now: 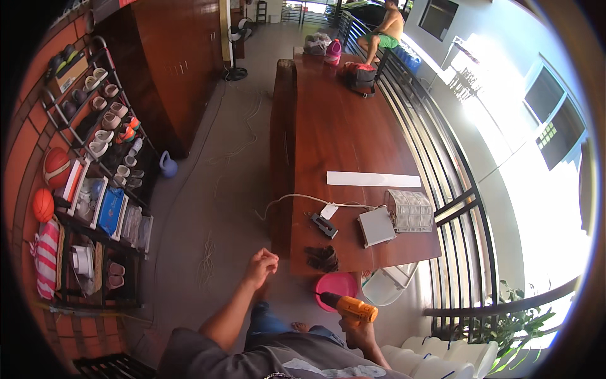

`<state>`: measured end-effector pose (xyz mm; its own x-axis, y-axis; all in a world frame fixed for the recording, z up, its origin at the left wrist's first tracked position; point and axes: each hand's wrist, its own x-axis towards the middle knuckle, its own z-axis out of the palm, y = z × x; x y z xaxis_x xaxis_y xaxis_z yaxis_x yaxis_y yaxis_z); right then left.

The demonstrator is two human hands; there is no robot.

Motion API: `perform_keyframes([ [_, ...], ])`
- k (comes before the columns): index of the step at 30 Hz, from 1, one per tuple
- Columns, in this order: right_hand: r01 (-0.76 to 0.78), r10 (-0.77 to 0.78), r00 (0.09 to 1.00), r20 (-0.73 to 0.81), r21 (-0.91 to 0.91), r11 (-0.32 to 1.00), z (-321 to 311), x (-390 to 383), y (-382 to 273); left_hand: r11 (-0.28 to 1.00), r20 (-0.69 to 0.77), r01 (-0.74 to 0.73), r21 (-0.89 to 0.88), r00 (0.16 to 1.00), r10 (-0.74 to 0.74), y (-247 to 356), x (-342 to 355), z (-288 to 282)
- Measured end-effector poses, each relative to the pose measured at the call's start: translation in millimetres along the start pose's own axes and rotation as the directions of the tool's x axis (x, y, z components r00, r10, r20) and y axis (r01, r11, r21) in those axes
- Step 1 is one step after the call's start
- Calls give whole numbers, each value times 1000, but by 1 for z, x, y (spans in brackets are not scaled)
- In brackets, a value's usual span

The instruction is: The person disassembles a wall-mounted air conditioner indoor unit using a yellow cordless drill. They remove screws from the casing, detach the front panel, wipe the internal components with a cloth, and then reattach the panel and secure it with screws.

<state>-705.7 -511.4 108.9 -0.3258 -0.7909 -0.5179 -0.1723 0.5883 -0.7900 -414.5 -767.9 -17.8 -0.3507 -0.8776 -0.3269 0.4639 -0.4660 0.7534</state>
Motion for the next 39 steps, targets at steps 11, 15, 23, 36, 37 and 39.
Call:
perform_keyframes([
  [11,507,-431,359,828,215,835,4,-17,-52,879,-706,-412,239,547,449,-5,-406,76],
  [15,621,-430,69,900,299,725,40,-82,-66,579,-846,-803,142,205,492,-58,-500,115],
  [23,627,-96,-141,985,163,761,90,-158,-45,368,-876,-852,372,-192,441,-138,-631,175],
  [36,502,-47,-849,527,830,242,222,-386,15,255,-806,-768,587,-583,100,-238,-854,228],
  [37,420,-40,-904,426,902,103,232,-410,19,240,-799,-767,595,-597,73,-250,-874,228],
  [39,303,77,-946,316,942,-145,256,-459,33,251,-781,-747,616,-621,67,-279,-923,220],
])
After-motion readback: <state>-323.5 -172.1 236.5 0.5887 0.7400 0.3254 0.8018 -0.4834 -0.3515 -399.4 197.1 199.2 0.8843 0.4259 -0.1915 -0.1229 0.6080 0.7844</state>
